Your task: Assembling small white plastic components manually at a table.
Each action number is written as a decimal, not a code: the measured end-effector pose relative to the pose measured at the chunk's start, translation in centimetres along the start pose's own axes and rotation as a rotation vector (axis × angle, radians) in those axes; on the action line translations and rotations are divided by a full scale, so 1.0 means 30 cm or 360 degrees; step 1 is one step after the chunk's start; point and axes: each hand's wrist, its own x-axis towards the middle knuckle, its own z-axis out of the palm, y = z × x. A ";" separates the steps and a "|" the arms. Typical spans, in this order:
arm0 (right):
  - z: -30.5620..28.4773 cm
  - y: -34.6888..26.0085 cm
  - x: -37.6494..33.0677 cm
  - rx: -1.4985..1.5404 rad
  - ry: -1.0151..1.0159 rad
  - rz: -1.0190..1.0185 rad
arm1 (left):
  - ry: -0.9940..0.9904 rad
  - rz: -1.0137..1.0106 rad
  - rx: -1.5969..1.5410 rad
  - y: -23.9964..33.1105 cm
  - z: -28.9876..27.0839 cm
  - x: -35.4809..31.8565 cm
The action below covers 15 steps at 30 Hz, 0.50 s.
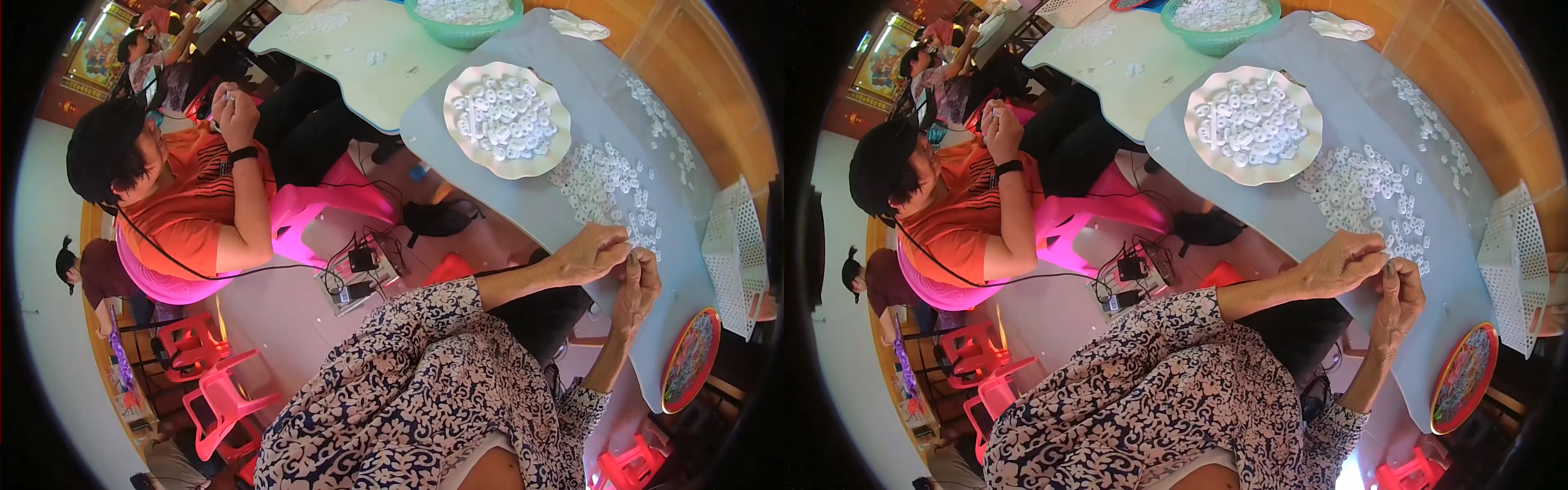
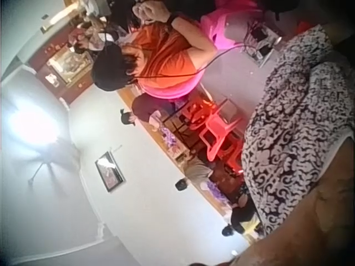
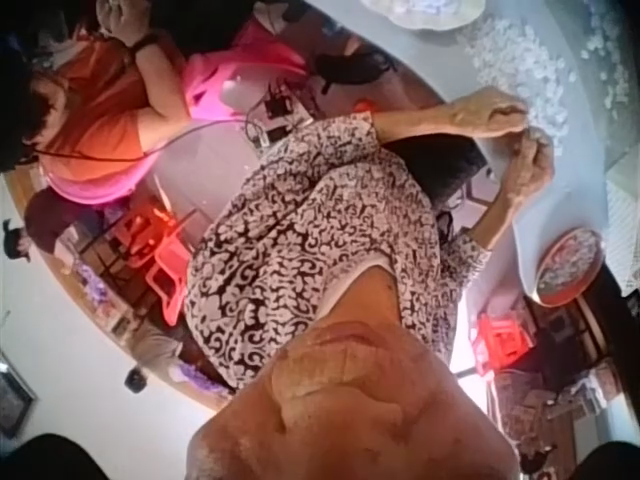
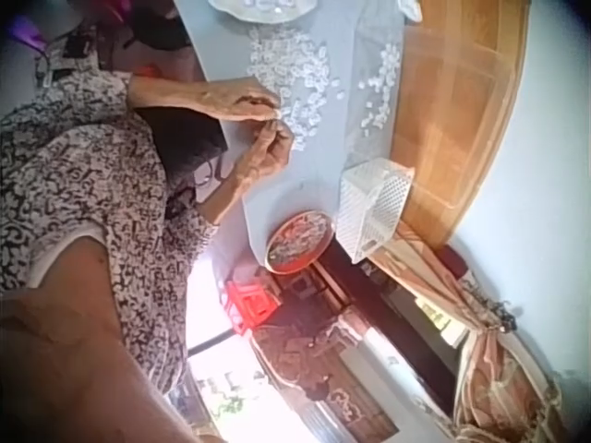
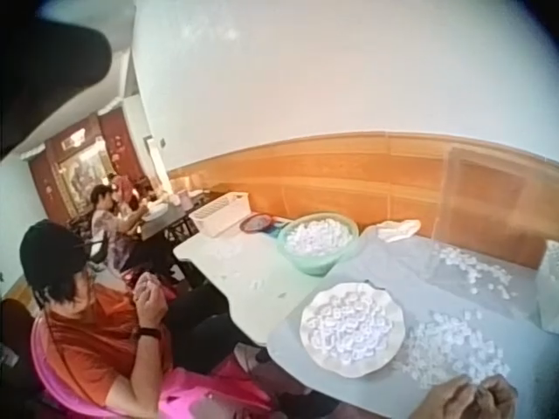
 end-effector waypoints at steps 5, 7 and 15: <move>0.001 0.000 -0.003 0.0026 -0.0024 -0.0020 | 0.0010 0.0146 0.0137 -0.019 0.000 0.002; 0.001 0.002 -0.006 0.0018 -0.0020 -0.0020 | 0.0029 0.0218 0.0205 -0.018 -0.002 -0.001; -0.006 0.011 -0.010 -0.0041 0.0059 0.0024 | 0.0029 0.0256 0.0234 -0.030 0.005 0.002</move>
